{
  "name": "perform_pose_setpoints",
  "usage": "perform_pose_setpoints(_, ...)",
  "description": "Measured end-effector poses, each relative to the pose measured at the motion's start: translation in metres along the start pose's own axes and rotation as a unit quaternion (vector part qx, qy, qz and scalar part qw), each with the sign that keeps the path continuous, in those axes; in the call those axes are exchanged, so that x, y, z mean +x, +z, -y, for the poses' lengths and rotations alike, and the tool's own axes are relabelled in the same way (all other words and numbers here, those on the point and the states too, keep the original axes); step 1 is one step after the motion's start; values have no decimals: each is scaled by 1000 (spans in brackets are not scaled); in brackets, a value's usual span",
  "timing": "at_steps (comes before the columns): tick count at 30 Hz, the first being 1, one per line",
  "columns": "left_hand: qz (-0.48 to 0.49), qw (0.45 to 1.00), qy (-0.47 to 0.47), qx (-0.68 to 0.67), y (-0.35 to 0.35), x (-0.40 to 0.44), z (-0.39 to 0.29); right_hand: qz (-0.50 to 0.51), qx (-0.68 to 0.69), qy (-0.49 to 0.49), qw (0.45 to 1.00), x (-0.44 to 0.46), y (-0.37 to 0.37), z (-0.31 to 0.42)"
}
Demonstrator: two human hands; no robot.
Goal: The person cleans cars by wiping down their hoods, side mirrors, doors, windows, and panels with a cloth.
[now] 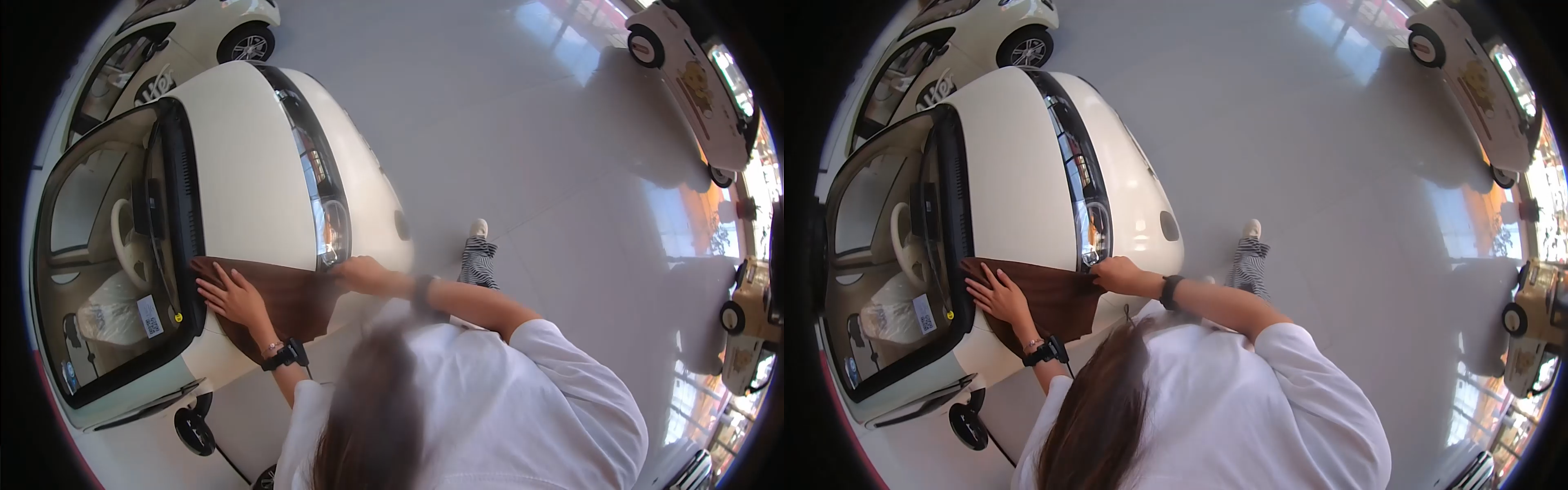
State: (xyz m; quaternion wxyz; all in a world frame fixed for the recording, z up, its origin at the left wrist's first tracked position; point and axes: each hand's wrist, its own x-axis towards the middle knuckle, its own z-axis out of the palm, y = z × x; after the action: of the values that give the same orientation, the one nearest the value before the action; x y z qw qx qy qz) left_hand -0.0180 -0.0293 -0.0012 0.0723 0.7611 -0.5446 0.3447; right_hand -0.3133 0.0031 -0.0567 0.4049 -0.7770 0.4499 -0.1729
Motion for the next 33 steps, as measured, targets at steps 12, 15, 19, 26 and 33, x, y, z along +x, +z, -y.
perform_pose_setpoints(12,96,984,-127,84,12,60,-111,68,-18,-95,993,46,-146,-85)
perform_pose_setpoints(15,85,983,-131,100,27,81,-141,75,-25,-94,992,67,-168,-111)
perform_pose_setpoints(19,68,984,-132,96,37,117,-175,94,-27,-39,994,107,-193,-140)
perform_pose_setpoints(26,85,977,-160,115,86,192,-196,38,-64,-93,993,208,-214,-167)
perform_pose_setpoints(33,113,967,-201,108,176,322,-240,65,-172,-121,975,346,-266,-190)
